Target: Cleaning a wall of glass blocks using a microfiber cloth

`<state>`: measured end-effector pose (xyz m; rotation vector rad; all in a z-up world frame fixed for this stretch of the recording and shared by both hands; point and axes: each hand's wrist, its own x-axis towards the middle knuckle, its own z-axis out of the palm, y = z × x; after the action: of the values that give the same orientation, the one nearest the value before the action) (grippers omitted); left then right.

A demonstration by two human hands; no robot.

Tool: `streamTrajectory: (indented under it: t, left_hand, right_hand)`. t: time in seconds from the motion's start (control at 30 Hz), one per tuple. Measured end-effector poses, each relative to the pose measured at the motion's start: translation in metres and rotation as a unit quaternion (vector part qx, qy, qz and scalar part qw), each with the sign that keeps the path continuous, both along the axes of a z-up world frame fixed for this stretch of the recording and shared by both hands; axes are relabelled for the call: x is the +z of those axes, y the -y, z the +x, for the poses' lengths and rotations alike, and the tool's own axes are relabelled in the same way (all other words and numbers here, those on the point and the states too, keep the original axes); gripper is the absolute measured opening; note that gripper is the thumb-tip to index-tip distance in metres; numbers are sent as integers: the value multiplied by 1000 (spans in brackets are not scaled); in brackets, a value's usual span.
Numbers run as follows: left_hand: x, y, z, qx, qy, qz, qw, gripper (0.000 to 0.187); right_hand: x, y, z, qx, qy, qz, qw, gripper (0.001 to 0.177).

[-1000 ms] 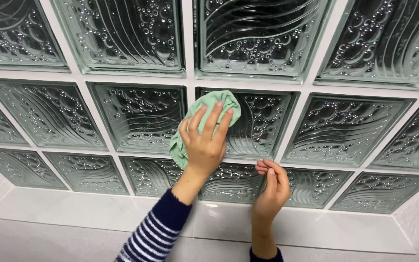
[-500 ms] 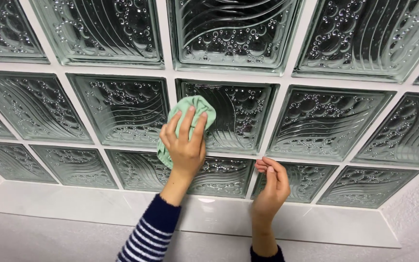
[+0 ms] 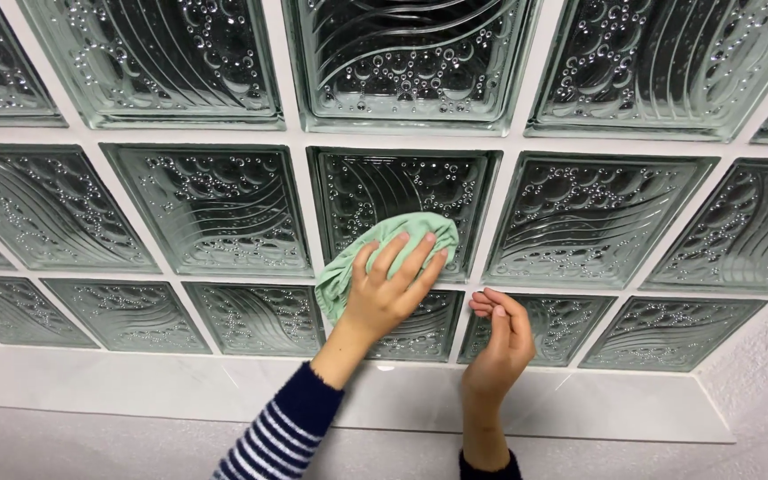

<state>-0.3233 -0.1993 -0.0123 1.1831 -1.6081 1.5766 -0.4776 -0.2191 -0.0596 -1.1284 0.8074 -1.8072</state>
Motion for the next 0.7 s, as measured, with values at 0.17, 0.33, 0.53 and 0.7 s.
streamTrajectory:
  t: [0.17, 0.33, 0.53, 0.7]
  left_hand:
    - [-7, -4, 17, 14, -22, -15, 1000, 20]
    - [25, 5, 5, 37, -89, -46, 994, 27]
    - [46, 22, -21, 3, -41, -58, 997, 16]
    - [24, 14, -30, -14, -2, -4, 1000, 19]
  right_hand:
    - [-1, 2, -4, -5, 0, 10, 1000, 26]
    - [-5, 10, -16, -17, 2, 3, 1000, 26]
    - [-7, 13, -22, -25, -2, 10, 1000, 26]
    - [-10, 14, -20, -25, 3, 4, 1000, 25]
